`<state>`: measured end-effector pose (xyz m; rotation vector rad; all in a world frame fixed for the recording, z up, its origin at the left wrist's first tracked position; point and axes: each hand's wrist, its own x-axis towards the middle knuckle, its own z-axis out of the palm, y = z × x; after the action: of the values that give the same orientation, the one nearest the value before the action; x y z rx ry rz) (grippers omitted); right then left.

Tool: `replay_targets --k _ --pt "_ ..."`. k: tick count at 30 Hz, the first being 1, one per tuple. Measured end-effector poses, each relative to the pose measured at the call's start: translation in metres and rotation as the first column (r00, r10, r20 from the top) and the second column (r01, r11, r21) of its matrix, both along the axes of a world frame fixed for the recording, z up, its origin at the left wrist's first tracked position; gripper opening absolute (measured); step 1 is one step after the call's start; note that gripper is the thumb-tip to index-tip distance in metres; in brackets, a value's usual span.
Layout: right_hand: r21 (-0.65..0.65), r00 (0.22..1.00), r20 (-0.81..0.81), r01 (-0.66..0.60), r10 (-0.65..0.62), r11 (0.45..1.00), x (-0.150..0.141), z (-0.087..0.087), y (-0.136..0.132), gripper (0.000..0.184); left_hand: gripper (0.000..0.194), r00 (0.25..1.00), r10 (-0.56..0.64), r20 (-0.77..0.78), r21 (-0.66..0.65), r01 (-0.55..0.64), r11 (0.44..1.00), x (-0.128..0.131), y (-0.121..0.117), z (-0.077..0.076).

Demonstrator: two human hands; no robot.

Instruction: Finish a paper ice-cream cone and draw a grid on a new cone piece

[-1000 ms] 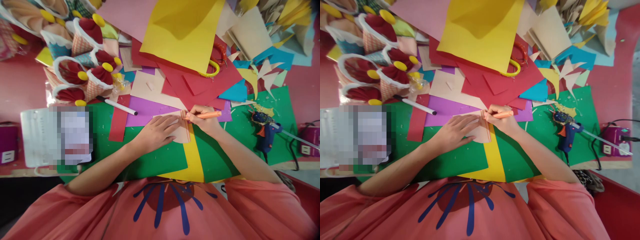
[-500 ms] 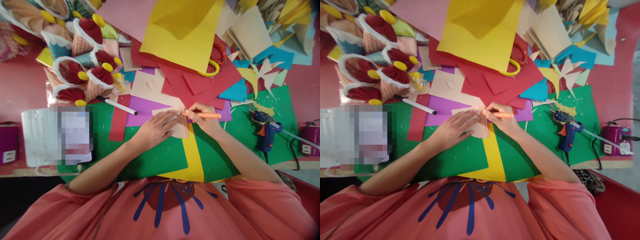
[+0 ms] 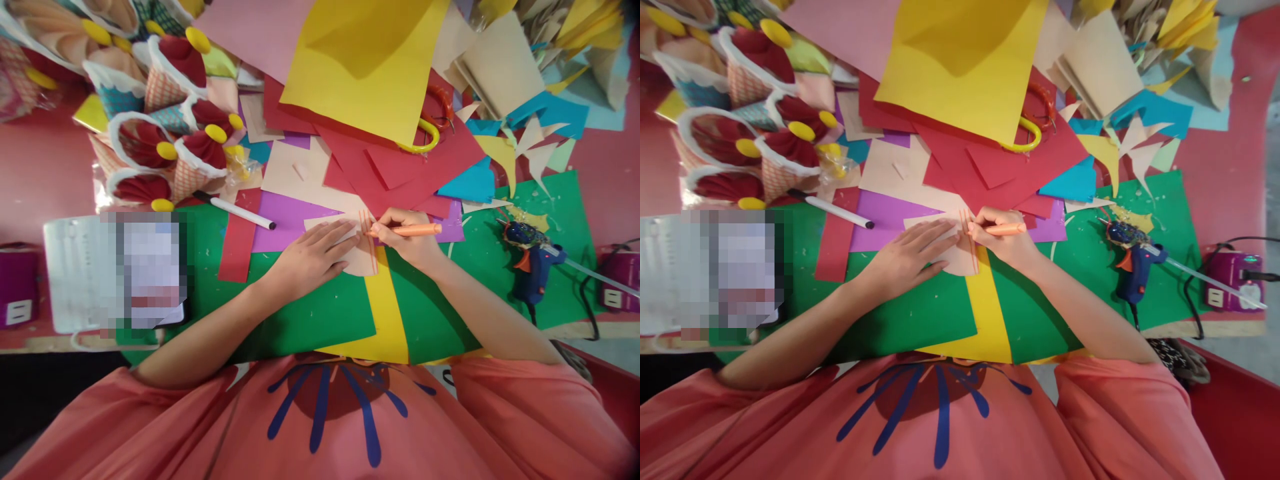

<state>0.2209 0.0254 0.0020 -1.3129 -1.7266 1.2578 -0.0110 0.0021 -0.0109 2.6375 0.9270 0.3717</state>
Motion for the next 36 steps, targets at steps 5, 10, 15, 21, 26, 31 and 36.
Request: replay_targets --k 5,10,15,21,26,31,36 --pt "-0.014 1.000 0.001 -0.009 0.009 1.000 0.0002 -0.0009 0.0007 0.035 0.044 1.000 -0.005 0.007 0.014 0.004 1.000 -0.0002 0.0002 0.0004" --pt "-0.015 0.999 0.035 -0.020 0.020 1.000 0.0010 -0.0014 0.0018 0.029 0.042 1.000 -0.003 0.008 0.044 0.003 0.999 0.0001 0.0000 -0.0001" --pt "-0.065 1.000 -0.014 -0.007 0.007 0.998 -0.0004 0.0025 0.0018 0.025 0.042 1.000 0.007 0.001 -0.006 -0.007 1.000 0.0000 -0.0004 -0.0002" --pt "-0.016 0.992 -0.066 0.103 -0.104 0.995 -0.0013 0.0053 -0.0031 0.030 0.040 0.998 0.058 0.012 -0.002 -0.058 0.998 0.0002 0.0002 -0.0002" --pt "0.056 1.000 0.023 0.012 -0.014 0.998 -0.0008 0.0029 -0.0032 0.032 0.039 0.997 0.073 -0.001 0.024 -0.073 0.997 0.0005 0.0012 0.0015" --pt "0.083 0.998 0.064 -0.014 0.009 0.996 -0.0008 0.0012 -0.0012 0.036 0.039 0.997 0.077 -0.005 -0.005 -0.077 0.997 0.0005 0.0014 0.0029" --pt "0.083 0.997 0.057 -0.050 0.045 0.995 0.0005 -0.0004 -0.0009 0.037 0.038 0.997 0.073 -0.012 0.013 -0.073 0.997 0.0008 0.0014 0.0030"
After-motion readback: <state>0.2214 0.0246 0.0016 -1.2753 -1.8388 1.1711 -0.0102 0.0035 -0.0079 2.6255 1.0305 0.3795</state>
